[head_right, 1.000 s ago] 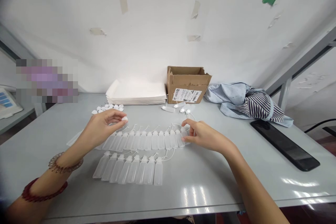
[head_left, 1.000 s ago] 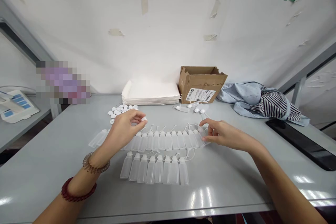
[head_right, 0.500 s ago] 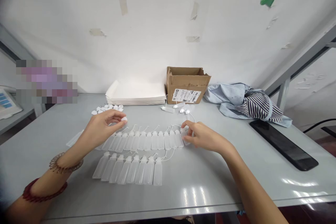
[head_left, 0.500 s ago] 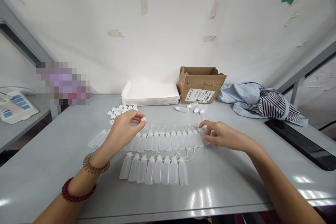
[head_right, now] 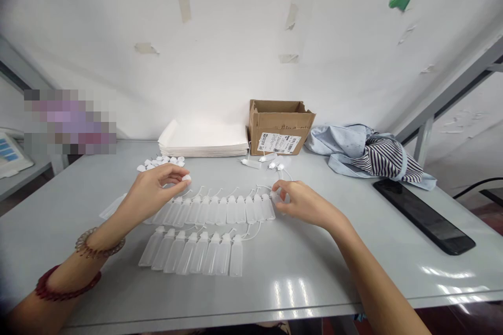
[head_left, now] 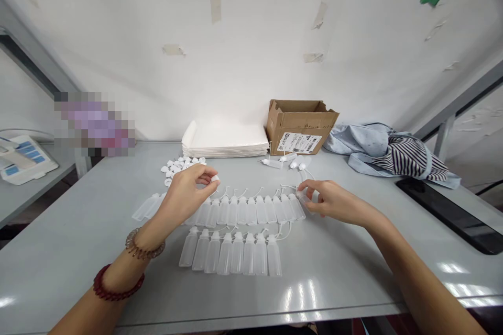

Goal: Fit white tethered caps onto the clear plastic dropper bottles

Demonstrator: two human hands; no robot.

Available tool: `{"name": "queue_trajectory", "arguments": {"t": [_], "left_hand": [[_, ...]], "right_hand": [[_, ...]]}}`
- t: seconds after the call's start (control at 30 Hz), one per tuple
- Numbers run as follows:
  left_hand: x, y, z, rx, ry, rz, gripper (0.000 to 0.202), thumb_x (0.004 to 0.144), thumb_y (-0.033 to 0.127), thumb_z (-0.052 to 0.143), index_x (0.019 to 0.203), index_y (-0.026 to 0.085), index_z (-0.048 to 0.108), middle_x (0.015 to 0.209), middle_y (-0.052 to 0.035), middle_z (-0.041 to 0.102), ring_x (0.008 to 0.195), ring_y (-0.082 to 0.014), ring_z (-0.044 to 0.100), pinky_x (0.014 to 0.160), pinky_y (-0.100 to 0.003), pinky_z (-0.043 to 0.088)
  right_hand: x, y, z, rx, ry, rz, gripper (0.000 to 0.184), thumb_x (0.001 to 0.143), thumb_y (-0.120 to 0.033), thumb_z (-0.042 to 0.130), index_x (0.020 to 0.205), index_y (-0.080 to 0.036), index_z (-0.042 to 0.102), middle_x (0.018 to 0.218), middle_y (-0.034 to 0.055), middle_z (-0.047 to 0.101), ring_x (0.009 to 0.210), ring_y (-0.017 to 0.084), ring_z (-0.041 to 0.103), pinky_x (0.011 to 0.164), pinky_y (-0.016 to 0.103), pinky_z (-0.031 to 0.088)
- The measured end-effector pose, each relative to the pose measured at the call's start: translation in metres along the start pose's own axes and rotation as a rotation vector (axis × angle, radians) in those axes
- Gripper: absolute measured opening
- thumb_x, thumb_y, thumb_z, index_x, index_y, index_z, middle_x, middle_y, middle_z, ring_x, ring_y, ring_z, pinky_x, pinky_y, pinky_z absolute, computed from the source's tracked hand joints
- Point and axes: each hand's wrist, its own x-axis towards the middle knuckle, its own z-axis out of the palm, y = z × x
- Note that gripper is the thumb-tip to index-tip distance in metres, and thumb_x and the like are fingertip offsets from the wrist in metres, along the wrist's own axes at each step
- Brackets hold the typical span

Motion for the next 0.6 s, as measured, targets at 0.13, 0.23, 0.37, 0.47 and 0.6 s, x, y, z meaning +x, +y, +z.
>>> {"name": "queue_trajectory", "arguments": {"t": [0.13,0.23,0.37,0.47,0.6], "left_hand": [[-0.0004,0.0017,-0.0005,0.015,-0.005,0.026,0.022,0.075,0.035,0.055,0.087,0.018,0.064,0.089,-0.0047,0.069,0.083,-0.0214,0.065,0.079,-0.034,0.052],[-0.0012,0.0024,-0.0004,0.023,-0.003,0.035,0.021,0.075,0.034,0.055,0.086,0.018,0.064,0.089,-0.0047,0.068,0.083,-0.0213,0.065,0.078,-0.034,0.052],[-0.0021,0.0028,-0.0005,0.021,-0.005,0.023,0.021,0.076,0.033,0.055,0.087,0.018,0.064,0.090,-0.0051,0.068,0.083,-0.0210,0.065,0.078,-0.034,0.052],[-0.0020,0.0024,-0.0006,0.016,-0.003,0.028,0.021,0.076,0.032,0.055,0.088,0.017,0.064,0.090,-0.0052,0.068,0.083,-0.0209,0.064,0.078,-0.035,0.052],[-0.0020,0.0032,0.0003,-0.007,-0.002,0.035,0.020,0.077,0.031,0.055,0.087,0.017,0.064,0.089,-0.0054,0.068,0.082,-0.0207,0.065,0.078,-0.034,0.053]], "right_hand": [[0.0027,0.0003,0.0027,-0.163,0.118,-0.018,0.031,0.075,-0.026,0.050,0.105,-0.019,0.058,0.087,0.0055,0.062,0.069,0.018,0.056,0.057,0.025,0.039],[0.0053,0.0001,0.0052,-0.194,0.139,-0.030,0.029,0.074,-0.025,0.051,0.101,-0.018,0.060,0.085,0.0062,0.063,0.068,0.019,0.056,0.058,0.026,0.039],[0.0071,0.0016,0.0059,-0.183,0.147,-0.033,0.026,0.079,-0.023,0.047,0.100,-0.018,0.061,0.088,0.0080,0.064,0.072,0.020,0.059,0.061,0.027,0.040],[0.0060,0.0025,0.0034,-0.169,0.150,-0.017,0.027,0.085,-0.028,0.041,0.102,-0.017,0.059,0.084,0.0084,0.065,0.067,0.020,0.060,0.058,0.027,0.040],[0.0026,-0.0014,0.0003,-0.099,0.207,-0.008,0.032,0.090,-0.035,0.037,0.112,-0.016,0.051,0.074,0.0056,0.063,0.063,0.019,0.059,0.058,0.028,0.042]]}}
